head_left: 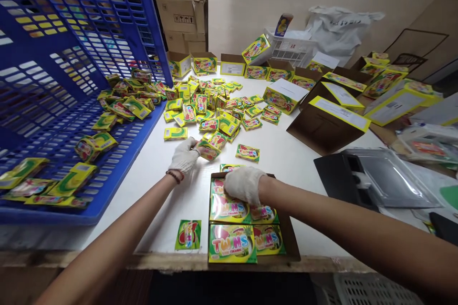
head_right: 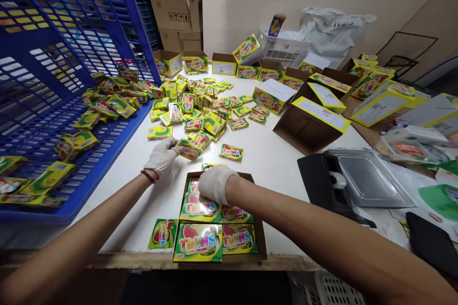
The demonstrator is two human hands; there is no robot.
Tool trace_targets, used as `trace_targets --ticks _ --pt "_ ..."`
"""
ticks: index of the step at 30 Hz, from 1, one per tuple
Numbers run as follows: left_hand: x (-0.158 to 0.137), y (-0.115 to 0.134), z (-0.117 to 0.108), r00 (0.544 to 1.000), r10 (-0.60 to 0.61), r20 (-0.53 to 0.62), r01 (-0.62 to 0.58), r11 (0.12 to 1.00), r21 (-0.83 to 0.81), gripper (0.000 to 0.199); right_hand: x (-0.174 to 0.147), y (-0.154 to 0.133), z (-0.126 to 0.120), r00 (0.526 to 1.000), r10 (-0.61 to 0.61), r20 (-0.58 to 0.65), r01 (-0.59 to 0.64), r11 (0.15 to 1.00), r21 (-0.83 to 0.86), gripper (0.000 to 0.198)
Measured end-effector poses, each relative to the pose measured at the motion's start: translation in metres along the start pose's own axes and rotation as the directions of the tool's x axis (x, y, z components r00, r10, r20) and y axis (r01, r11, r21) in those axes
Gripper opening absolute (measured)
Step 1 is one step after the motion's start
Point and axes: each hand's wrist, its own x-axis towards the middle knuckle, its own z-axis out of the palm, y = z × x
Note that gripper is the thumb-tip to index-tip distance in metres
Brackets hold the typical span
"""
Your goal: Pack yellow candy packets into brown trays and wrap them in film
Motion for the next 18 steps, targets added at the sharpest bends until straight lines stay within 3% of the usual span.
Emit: trace_targets --ticks 2,3,4,7,9,11,14,16,18 --pt "-0.01 0.009 -0.017 0.995 0.051 -0.087 -0.055 0.997 -0.048 0.016 -0.009 0.007 -0.003 0.991 0.052 -0.123 -0.042 0.996 0.084 0.012" --pt "-0.016 0.016 -0.025 0.985 0.115 -0.129 -0.124 0.991 -0.059 0.018 -0.016 0.01 -0.005 0.966 0.098 -0.24 -0.065 0.988 0.141 0.016" --pt "-0.024 0.025 -0.031 0.965 0.207 -0.159 -0.218 0.974 -0.057 0.02 -0.024 0.012 -0.007 0.911 0.157 -0.381 -0.079 0.974 0.212 0.021" --pt "-0.047 0.054 -0.039 0.843 0.52 -0.139 -0.527 0.85 -0.011 0.025 -0.047 0.013 -0.012 0.644 0.294 -0.707 0.049 0.906 0.421 0.044" --pt "-0.057 0.07 -0.034 0.782 0.62 -0.071 -0.623 0.781 -0.045 0.029 -0.057 0.011 -0.01 0.555 0.274 -0.785 0.217 0.864 0.455 0.05" --pt "-0.057 0.075 -0.026 0.778 0.624 -0.064 -0.625 0.763 -0.163 0.036 -0.06 0.009 0.002 0.502 0.303 -0.81 0.304 0.815 0.493 0.047" --pt "-0.037 0.061 -0.011 0.848 0.517 -0.115 -0.529 0.823 -0.205 0.038 -0.057 0.004 0.033 0.419 0.573 -0.704 0.283 0.655 0.701 0.045" --pt "-0.016 0.043 -0.001 0.89 0.455 -0.027 -0.455 0.89 -0.025 0.035 -0.051 -0.002 0.054 0.441 0.716 -0.54 0.234 0.49 0.84 0.045" --pt "0.001 0.025 0.011 0.919 0.374 0.128 -0.392 0.903 0.175 0.042 -0.044 -0.009 0.069 0.488 0.768 -0.416 0.164 0.387 0.907 0.045"
